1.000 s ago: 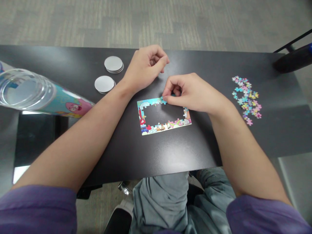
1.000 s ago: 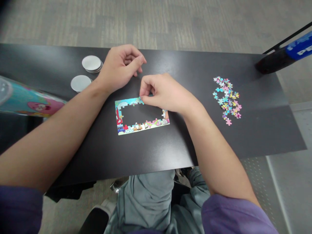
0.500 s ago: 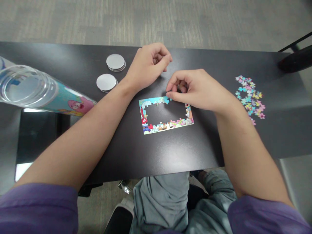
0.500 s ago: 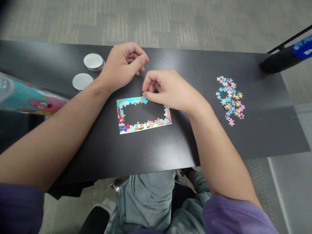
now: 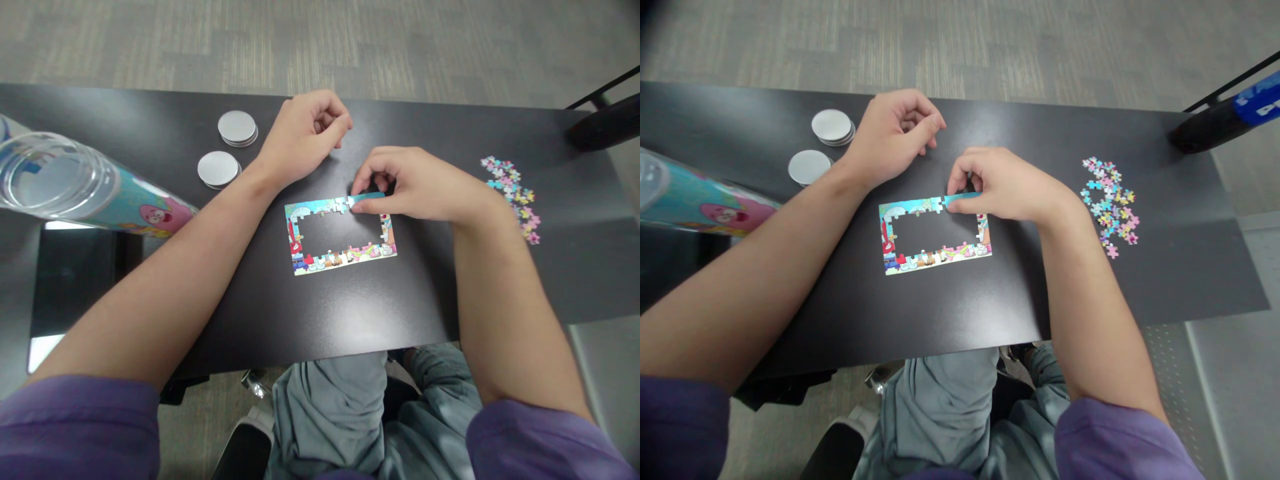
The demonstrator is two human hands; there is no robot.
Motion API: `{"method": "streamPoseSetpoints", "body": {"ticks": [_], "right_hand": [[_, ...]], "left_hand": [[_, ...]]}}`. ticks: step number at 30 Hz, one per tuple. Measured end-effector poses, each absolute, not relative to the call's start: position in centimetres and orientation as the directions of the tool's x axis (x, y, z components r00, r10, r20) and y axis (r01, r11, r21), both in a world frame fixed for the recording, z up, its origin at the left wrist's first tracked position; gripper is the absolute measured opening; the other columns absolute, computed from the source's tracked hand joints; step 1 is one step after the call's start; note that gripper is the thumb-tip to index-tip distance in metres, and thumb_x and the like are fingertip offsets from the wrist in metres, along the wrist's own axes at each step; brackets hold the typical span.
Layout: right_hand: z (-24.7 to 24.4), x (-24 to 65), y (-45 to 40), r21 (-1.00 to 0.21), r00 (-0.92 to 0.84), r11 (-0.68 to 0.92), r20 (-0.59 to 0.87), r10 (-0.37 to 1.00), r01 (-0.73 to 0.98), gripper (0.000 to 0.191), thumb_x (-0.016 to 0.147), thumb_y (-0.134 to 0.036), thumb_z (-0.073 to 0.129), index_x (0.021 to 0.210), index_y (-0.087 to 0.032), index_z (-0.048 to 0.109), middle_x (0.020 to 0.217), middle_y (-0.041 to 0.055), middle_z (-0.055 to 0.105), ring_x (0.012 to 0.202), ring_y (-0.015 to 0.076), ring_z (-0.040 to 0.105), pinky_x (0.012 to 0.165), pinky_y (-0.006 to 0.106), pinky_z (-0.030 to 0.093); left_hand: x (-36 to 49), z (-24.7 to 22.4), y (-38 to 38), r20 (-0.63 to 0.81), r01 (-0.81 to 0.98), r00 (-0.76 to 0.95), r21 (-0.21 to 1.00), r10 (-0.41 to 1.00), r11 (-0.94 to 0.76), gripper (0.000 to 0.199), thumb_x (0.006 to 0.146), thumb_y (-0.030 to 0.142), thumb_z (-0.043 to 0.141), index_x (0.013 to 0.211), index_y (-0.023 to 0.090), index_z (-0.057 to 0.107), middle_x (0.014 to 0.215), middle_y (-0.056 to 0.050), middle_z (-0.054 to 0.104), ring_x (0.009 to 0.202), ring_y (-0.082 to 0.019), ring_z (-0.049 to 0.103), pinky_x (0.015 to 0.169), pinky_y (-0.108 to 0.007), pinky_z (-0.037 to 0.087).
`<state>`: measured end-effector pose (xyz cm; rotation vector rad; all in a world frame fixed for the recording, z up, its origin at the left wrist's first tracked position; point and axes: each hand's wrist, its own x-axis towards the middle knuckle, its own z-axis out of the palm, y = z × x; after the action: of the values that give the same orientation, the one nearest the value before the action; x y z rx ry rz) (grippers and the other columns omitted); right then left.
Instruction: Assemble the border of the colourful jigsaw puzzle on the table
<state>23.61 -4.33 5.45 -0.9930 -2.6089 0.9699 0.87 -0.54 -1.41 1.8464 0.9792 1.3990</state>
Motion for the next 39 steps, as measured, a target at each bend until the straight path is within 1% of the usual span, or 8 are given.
{"method": "streamPoseSetpoints", "body": {"ticks": [5,13,22,27,30,35,39], "right_hand": [[5.28,23.28,-4.43,-0.653,-0.763,0.553,-0.06,0.644,0.518,0.016,0.083,-0.036,0.085,0.092,-0.03,0.074,0.093,0.0038,0.068,0.077,0.0223,0.056,0.07,0.042,0.044],[5.43,23.13,-4.43,-0.661,-0.752,0.532,-0.076,0.655,0.53,0.016,0.082,-0.038,0.086,0.091,-0.031,0.074,0.091,0.0037,0.067,0.075,0.0221,0.054,0.069,0.042,0.043],[5.49,23.04,-4.56,-0.661,-0.749,0.526,-0.084,0.657,0.536,0.014,0.084,-0.036,0.085,0.089,-0.032,0.072,0.091,0.0029,0.068,0.076,0.0222,0.054,0.07,0.043,0.044],[5.5,23.1,-4.55,-0.663,-0.737,0.511,-0.091,0.67,0.547,0.017,0.084,-0.038,0.086,0.094,-0.033,0.073,0.094,0.0025,0.069,0.077,0.0223,0.055,0.07,0.043,0.045],[5.49,23.23,-4.44,-0.652,-0.763,0.55,-0.069,0.642,0.522,0.016,0.086,-0.039,0.084,0.096,-0.034,0.074,0.097,0.0026,0.068,0.078,0.0224,0.056,0.072,0.043,0.046],[5.61,23.32,-4.4,-0.639,-0.769,0.568,-0.059,0.637,0.519,0.014,0.087,-0.044,0.084,0.094,-0.035,0.075,0.093,0.002,0.067,0.077,0.0229,0.056,0.071,0.044,0.047],[5.62,23.17,-4.5,-0.648,-0.765,0.56,-0.058,0.641,0.517,0.013,0.086,-0.04,0.084,0.093,-0.035,0.075,0.09,0.0011,0.068,0.076,0.0219,0.055,0.069,0.042,0.046]], "left_hand": [[0.88,-1.36,-0.57,0.516,0.189,0.164,0.82,0.841,-0.54,0.011,0.086,0.027,0.064,0.081,0.023,0.072,0.065,-0.001,0.067,0.057,-0.021,0.063,0.054,-0.038,0.042],[0.85,-1.46,-0.45,0.514,0.184,0.171,0.821,0.841,-0.54,0.01,0.085,0.025,0.063,0.08,0.025,0.071,0.066,0.0,0.067,0.057,-0.02,0.062,0.055,-0.038,0.042],[0.58,-1.23,-0.73,0.492,0.211,0.2,0.823,0.847,-0.527,0.011,0.091,0.027,0.064,0.084,0.024,0.071,0.069,-0.001,0.069,0.059,-0.019,0.063,0.057,-0.038,0.042],[0.65,-1.34,-0.68,0.483,0.215,0.204,0.827,0.852,-0.52,0.01,0.089,0.025,0.062,0.084,0.023,0.071,0.069,-0.001,0.068,0.059,-0.019,0.062,0.057,-0.038,0.042],[0.8,-1.61,-0.55,0.504,0.221,0.175,0.817,0.846,-0.533,0.01,0.087,0.027,0.062,0.081,0.024,0.071,0.066,0.0,0.067,0.057,-0.019,0.061,0.056,-0.039,0.04],[0.79,-1.87,-0.39,0.513,0.208,0.169,0.816,0.842,-0.539,0.01,0.087,0.028,0.063,0.081,0.026,0.071,0.066,0.0,0.067,0.057,-0.02,0.062,0.056,-0.039,0.04],[0.77,-1.82,-0.41,0.513,0.207,0.177,0.815,0.84,-0.542,0.01,0.087,0.026,0.064,0.081,0.025,0.072,0.067,0.001,0.068,0.057,-0.019,0.062,0.055,-0.039,0.04]]}}
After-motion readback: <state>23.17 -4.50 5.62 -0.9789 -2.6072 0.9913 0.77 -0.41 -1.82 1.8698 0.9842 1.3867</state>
